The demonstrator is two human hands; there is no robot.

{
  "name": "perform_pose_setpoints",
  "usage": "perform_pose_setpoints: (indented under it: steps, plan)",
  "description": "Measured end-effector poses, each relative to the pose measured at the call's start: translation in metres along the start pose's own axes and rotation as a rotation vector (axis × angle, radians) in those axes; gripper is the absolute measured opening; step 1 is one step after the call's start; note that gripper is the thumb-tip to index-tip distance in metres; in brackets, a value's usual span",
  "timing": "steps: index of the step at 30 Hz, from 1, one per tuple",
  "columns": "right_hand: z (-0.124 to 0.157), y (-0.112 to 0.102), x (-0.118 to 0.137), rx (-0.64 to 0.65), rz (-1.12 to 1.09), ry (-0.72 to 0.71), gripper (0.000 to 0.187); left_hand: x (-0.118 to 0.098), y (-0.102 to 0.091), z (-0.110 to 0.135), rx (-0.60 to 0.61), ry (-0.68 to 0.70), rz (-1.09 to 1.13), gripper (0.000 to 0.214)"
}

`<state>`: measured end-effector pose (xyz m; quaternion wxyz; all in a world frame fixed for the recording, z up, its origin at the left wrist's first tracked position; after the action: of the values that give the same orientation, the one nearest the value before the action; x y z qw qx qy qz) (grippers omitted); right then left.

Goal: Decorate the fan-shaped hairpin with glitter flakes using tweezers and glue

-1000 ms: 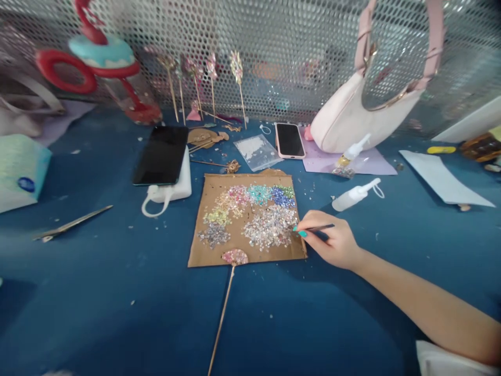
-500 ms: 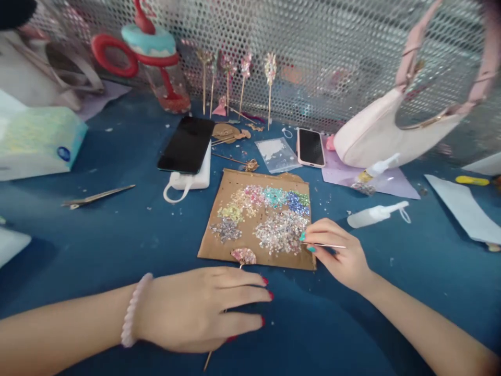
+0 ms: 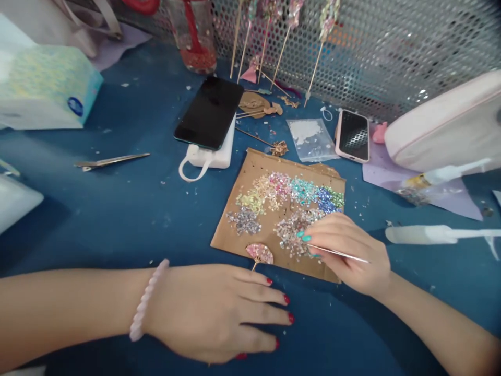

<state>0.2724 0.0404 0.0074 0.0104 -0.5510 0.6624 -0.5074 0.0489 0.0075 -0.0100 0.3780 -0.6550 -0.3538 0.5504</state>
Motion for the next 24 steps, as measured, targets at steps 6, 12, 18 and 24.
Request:
perform_pose_setpoints:
  steps: [6,12,18,24]
  plan:
    - [0.009,0.002,-0.003,-0.019,-0.084,0.102,0.028,0.001,-0.001,0.001,0.003,-0.007,0.019,0.037]
    - [0.002,-0.001,-0.001,-0.013,-0.076,0.073,0.028,0.001,-0.001,0.0,-0.033,-0.003,0.038,0.036]
    - [-0.027,-0.008,-0.007,0.005,0.115,0.101,0.015,0.003,0.001,0.0,-0.016,0.021,0.029,0.038]
    - [-0.041,-0.001,-0.026,-0.088,0.206,0.099,0.01,0.002,0.002,0.003,-0.019,0.027,-0.029,0.037]
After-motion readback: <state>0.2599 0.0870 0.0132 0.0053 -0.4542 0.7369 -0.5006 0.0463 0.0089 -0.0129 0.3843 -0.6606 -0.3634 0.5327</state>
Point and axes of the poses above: each hand's wrist, its own z-axis away from the middle knuckle, its own y-axis out of the palm, x = y × z, the point moved 2 cm from there along -z, towards the middle knuckle, and after that the axes turned 3 degrees about y, right-handed, at the moved point
